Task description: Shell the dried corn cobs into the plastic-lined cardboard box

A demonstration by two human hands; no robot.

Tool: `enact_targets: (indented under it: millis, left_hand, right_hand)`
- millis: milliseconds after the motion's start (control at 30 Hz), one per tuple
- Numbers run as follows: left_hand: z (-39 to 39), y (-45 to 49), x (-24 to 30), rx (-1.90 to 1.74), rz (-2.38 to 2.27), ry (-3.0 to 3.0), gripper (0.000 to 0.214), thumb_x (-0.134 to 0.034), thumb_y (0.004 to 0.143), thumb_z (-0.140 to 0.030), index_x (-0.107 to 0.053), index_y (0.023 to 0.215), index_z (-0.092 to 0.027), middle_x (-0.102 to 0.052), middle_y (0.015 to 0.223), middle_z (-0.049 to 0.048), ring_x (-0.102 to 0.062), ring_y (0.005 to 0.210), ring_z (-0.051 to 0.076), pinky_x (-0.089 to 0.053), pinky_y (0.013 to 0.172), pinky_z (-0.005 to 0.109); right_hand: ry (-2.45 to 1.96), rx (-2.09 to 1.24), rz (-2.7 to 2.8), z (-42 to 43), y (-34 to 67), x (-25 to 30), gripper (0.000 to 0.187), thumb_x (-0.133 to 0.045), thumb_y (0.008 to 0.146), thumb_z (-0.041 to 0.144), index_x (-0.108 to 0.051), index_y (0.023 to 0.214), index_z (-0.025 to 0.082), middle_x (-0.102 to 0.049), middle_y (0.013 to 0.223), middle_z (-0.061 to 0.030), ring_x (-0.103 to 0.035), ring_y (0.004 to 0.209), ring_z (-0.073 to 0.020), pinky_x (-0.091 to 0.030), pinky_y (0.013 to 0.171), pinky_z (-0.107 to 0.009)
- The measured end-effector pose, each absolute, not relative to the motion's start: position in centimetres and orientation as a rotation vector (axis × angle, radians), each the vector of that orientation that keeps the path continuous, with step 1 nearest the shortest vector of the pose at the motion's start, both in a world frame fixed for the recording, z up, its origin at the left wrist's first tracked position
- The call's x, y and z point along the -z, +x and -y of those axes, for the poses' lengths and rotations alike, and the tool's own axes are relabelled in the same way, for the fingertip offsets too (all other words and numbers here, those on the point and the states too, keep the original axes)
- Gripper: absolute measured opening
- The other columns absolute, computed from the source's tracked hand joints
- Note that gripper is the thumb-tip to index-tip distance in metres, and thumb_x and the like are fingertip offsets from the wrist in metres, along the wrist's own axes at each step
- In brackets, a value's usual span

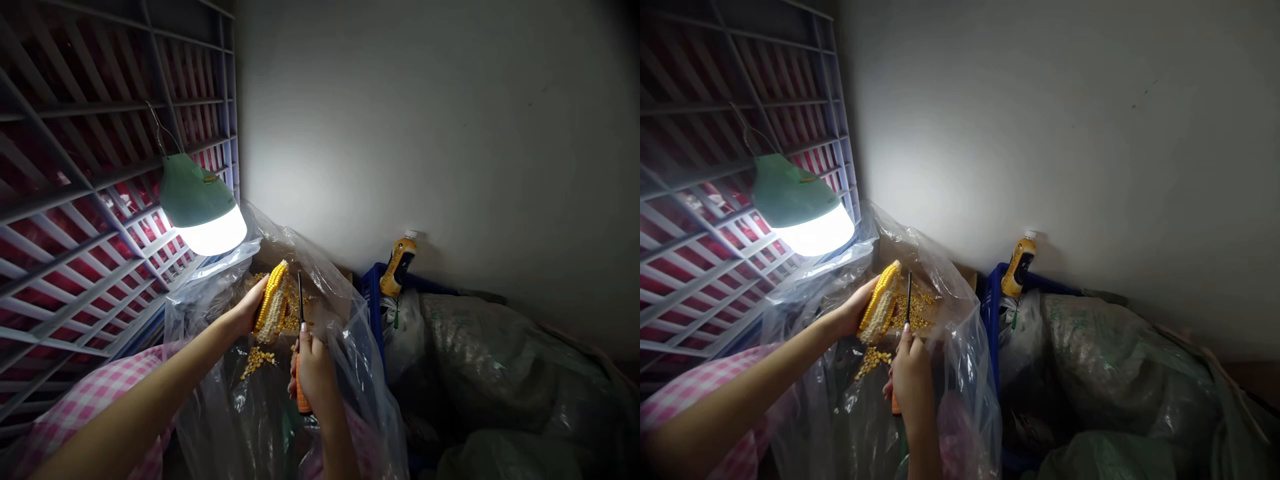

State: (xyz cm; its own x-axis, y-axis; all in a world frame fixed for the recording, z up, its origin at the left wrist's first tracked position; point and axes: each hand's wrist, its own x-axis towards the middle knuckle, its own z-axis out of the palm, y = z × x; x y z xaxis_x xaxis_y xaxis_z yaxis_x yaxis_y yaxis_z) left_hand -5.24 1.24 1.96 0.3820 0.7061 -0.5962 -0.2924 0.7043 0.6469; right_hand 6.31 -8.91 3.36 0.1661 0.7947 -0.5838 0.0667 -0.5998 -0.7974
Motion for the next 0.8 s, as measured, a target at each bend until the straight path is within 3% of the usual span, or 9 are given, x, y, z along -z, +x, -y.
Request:
enact_targets:
  millis: [133, 367, 567, 800]
  left_hand:
    - [-1.6, -5.1, -1.7, -0.698, -1.024, 0.480, 0.038, -0.038, 0.080, -0.045, -0.060, 0.082, -0.014, -0.063, 0.058, 0.0062, -0.059, 0.049, 0.020, -0.049, 0.048, 0.032]
    - [-1.1, -4.7, -1.1, -0.673, -1.090, 0.486, 0.051, -0.039, 0.074, -0.063, -0.062, 0.079, -0.018, -0.064, 0.059, 0.0055, -0.057, 0.048, 0.018, -0.047, 0.046, 0.028]
    - [-1.1, -4.6, -1.0, -0.666, -1.192, 0.555, 0.060, -0.032, 0.075, -0.066, -0.062, 0.096, -0.018, -0.061, 0.054, 0.0045, -0.055, 0.046, 0.019, -0.044, 0.045, 0.030]
    - [-1.1, -4.9, 0.7, -0.714, -1.350, 0.902, 0.076, -0.025, 0.072, -0.072, -0.062, 0.100, -0.012, -0.063, 0.057, 0.0074, -0.059, 0.052, 0.021, -0.046, 0.054, 0.031]
  right_hand:
    - [-1.841, -1.498, 0.947, 9.4, 6.6, -2.7, 0.042, -0.022, 0.084, 0.056, -0.042, 0.073, 0.020, -0.039, 0.043, 0.0060, -0.039, 0.023, -0.0092, -0.032, 0.025, -0.021]
    - [-1.847, -1.541, 0.977, 9.3, 6.3, -3.4, 0.041, -0.022, 0.084, 0.054, -0.040, 0.069, 0.020, -0.039, 0.043, 0.0057, -0.039, 0.024, -0.0093, -0.032, 0.026, -0.020]
    - [-1.784, -1.668, 0.867, 9.4, 6.3, -3.7, 0.040, -0.024, 0.084, 0.055, -0.038, 0.069, 0.021, -0.040, 0.043, 0.0058, -0.037, 0.024, -0.0087, -0.033, 0.026, -0.020]
    - [-1.093, -2.100, 0.358, 8.2, 5.9, -4.3, 0.041, -0.017, 0.088, 0.050, -0.034, 0.066, 0.020, -0.027, 0.040, 0.0102, -0.018, 0.027, -0.0026, -0.020, 0.028, -0.013]
